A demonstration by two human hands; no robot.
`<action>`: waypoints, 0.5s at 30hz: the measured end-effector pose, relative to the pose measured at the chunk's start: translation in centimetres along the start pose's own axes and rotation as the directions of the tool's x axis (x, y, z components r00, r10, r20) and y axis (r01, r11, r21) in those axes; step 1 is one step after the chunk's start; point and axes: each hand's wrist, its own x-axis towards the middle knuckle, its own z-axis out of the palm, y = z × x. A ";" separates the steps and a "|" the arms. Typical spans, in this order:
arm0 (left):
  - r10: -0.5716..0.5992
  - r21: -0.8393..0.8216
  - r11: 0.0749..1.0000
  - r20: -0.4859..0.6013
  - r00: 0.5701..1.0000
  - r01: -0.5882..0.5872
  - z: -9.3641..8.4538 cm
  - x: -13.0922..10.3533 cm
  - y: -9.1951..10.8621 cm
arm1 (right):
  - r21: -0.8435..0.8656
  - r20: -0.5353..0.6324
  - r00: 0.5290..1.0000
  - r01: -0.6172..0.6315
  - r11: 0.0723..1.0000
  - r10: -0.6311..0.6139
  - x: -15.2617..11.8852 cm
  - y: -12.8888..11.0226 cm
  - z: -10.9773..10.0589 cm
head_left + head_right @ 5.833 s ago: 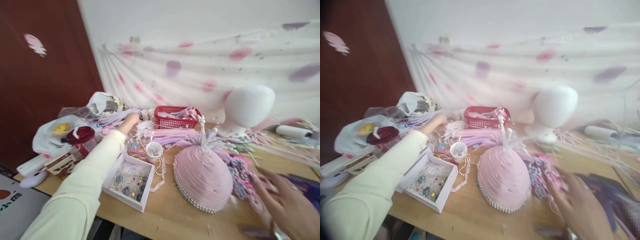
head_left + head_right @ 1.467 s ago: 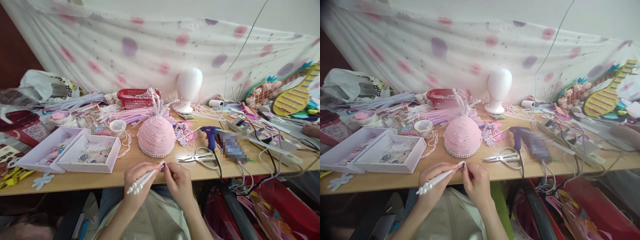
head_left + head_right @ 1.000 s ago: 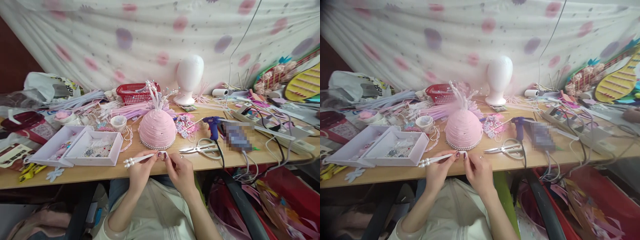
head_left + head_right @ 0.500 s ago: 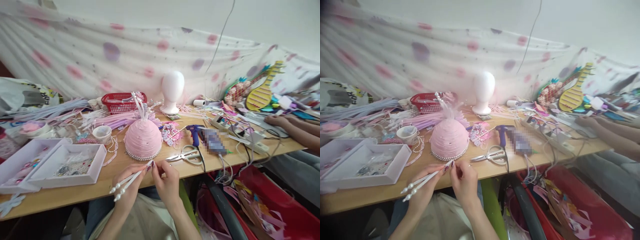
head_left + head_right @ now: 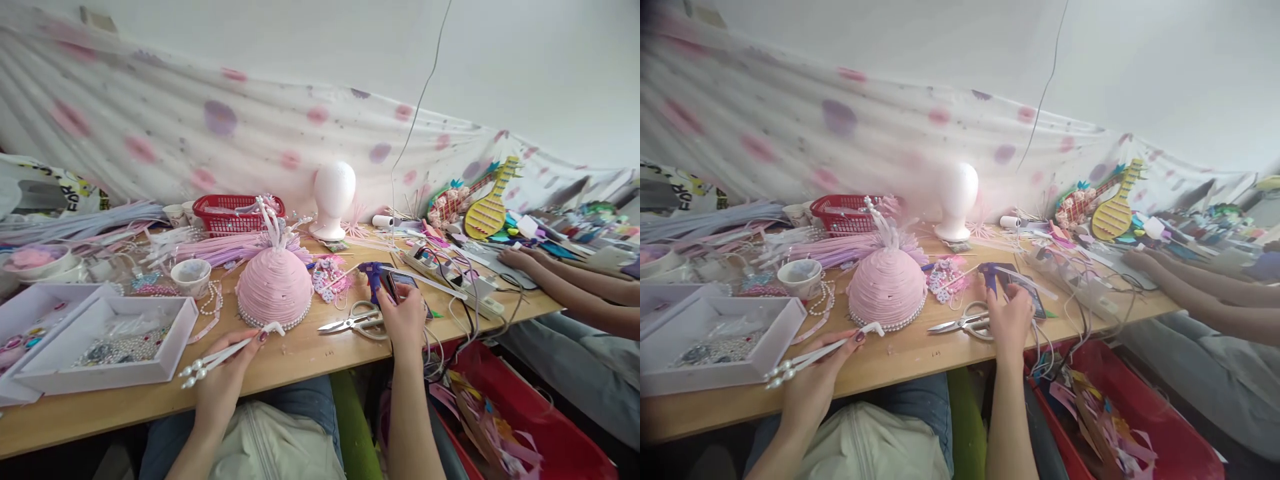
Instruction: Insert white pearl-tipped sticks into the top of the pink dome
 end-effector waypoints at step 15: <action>-0.061 -0.045 0.997 0.076 0.995 0.065 -0.4 0.4 0.0 | -0.297 0.281 0.960 0.094 0.950 -0.007 8.3 0.2 0.5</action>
